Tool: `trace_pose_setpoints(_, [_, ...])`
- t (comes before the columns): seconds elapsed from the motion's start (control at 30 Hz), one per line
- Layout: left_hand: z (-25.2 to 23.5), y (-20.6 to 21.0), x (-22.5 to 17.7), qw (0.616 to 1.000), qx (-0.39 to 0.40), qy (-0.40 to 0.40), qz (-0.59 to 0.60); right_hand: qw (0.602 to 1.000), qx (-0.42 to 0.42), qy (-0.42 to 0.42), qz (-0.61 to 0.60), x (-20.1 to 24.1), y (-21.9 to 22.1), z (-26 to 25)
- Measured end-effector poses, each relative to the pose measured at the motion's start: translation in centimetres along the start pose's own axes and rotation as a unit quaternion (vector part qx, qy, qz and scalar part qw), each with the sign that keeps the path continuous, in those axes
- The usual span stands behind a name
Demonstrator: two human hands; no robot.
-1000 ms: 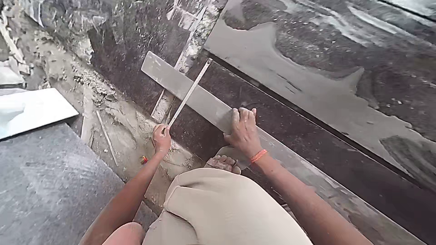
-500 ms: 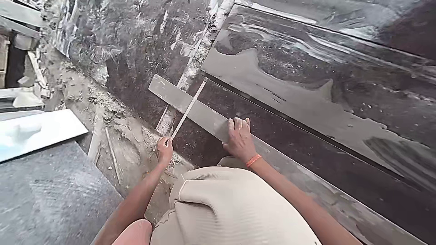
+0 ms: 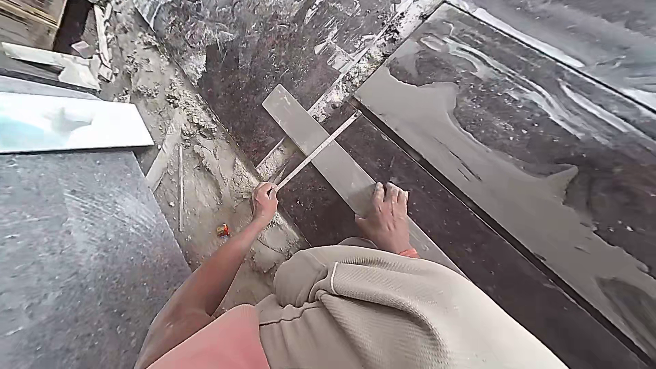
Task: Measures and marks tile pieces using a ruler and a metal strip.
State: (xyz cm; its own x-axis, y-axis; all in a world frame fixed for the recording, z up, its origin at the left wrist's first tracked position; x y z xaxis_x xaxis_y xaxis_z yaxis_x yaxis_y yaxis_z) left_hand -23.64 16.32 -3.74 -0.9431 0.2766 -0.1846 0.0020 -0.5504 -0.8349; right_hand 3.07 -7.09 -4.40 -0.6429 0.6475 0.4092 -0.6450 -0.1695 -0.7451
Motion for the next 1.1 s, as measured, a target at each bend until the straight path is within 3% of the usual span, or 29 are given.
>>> trace_pose_setpoints(1.1, [0.2,0.8,0.88,1.0,-0.027,0.006,0.015,1.0,-0.005,-0.004,0.006,0.27,0.09,-0.29])
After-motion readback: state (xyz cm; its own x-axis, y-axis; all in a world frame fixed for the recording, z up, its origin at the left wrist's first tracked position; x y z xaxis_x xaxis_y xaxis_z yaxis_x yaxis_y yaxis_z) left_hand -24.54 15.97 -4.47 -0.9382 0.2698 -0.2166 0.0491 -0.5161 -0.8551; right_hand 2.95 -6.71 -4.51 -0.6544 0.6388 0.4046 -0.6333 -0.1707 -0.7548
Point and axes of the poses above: each hand's wrist, its own z-axis away from the middle knuckle, its own y-axis out of the palm, x = y × z, the point moved 3 cm from there along -z, towards the middle knuckle, and after that the axes turned 14 degrees about x, right-handed, at the moved point
